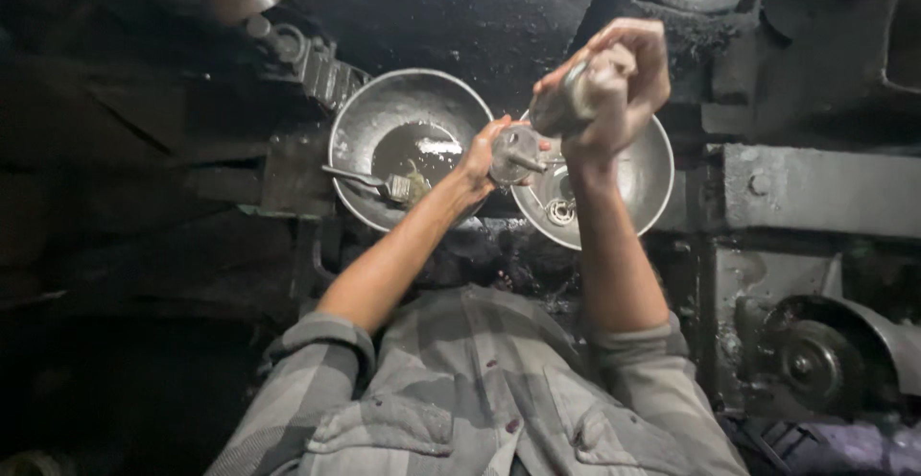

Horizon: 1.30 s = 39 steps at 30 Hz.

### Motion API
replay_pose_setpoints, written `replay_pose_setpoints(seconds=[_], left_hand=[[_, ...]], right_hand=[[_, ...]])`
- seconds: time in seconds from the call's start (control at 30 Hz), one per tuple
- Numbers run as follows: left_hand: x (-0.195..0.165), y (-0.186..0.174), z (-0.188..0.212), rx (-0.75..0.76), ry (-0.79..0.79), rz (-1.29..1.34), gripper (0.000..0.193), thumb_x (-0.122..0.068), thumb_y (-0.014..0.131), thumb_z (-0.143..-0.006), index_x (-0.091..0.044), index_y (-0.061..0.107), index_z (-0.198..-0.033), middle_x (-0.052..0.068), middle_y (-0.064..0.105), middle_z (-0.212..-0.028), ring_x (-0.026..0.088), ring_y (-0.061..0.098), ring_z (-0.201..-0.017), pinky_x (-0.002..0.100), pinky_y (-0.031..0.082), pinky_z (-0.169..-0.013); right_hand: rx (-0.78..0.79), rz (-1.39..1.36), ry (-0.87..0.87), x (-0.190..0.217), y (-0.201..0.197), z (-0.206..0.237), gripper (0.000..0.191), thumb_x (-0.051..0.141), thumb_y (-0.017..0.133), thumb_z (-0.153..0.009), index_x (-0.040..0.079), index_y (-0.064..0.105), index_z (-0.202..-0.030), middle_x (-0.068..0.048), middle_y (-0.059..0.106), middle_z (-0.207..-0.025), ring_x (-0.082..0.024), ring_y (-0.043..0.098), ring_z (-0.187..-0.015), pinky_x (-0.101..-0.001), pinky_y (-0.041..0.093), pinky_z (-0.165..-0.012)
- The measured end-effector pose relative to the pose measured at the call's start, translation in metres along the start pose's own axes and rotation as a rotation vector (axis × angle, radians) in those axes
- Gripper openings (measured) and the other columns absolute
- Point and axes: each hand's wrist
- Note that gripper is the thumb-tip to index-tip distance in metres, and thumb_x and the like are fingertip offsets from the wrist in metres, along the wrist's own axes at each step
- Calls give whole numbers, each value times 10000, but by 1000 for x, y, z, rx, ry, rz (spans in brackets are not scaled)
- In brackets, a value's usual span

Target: The person pours liquid from a brass jug through a funnel into a metal bowl, then applies liquid from a squeeze bottle onto small metal components and scrubs them in the bowls by hand, moving cleaned parts between the two bowls.

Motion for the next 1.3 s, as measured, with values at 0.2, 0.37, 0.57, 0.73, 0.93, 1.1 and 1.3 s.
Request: replay_pose_setpoints(seconds=[0.2, 0.37, 0.57, 0.73, 0.93, 1.1, 1.3], left_hand=[[1, -3, 9, 69, -1, 96, 601, -474, 283, -1035, -70, 442, -1450, 169, 649, -1269, 302, 731, -969, 490, 660, -671], [9, -4, 6, 162, -63, 151, 641, -492, 333, -1044, -16, 442, -1459, 238, 654, -1249, 345, 743, -951, 517, 658, -698], [20, 12, -12, 184, -151, 168, 648, -497, 372, -1030, -21, 413, -1468, 243, 666, -1223, 362, 746, -938, 539, 661, -723], [32, 21, -27, 145, -183, 162, 616, -459, 380, -983, -25, 420, -1418, 244, 702, -1180, 386, 750, -964, 577, 664, -755], [45, 24, -54, -105, -52, -94, 627, -480, 628, -1015, 54, 567, -1337, 267, 709, -1198, 339, 754, -982, 487, 659, -805], [34, 29, -74, -86, 178, -1236, 347, -401, 674, -925, -105, 768, -1081, 159, 780, -815, 303, 740, -649, 413, 592, -631], [39, 33, -70, 120, 561, -1607, 301, -285, 789, -869, 4, 721, -915, 247, 706, -771, 387, 718, -713, 482, 564, -628]], right_hand=[[111, 426, -398, -6, 15, 1, 400, 420, 558, -918, 31, 630, -976, -97, 617, -919, -192, 631, -814, -334, 497, -738], [-17, 270, -245, -5, -3, 4, 373, 400, 599, -875, 42, 566, -975, -97, 560, -860, -207, 604, -755, -372, 508, -700], [-53, 212, -193, -10, -29, 11, 363, 397, 628, -878, 61, 533, -977, -75, 557, -850, -208, 597, -680, -399, 530, -656], [1, 443, -402, -15, -62, 13, 347, 364, 568, -943, 21, 580, -995, -120, 579, -898, -237, 594, -760, -380, 492, -703], [-15, -27, -256, -6, -127, 9, 292, 228, 551, -940, 11, 461, -1115, -160, 569, -746, -289, 634, -570, -427, 627, -528], [-152, 200, -315, -9, -168, 19, 279, 260, 545, -963, 31, 470, -1103, -137, 588, -754, -279, 653, -600, -404, 631, -556], [-856, -236, 295, -48, -243, 10, 320, 338, 636, -900, 75, 501, -1022, -140, 638, -912, -284, 674, -789, -435, 623, -713]])
Point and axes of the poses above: each hand's wrist, its own z-axis away from the middle knuckle, its own y-axis out of the palm, x = y × z
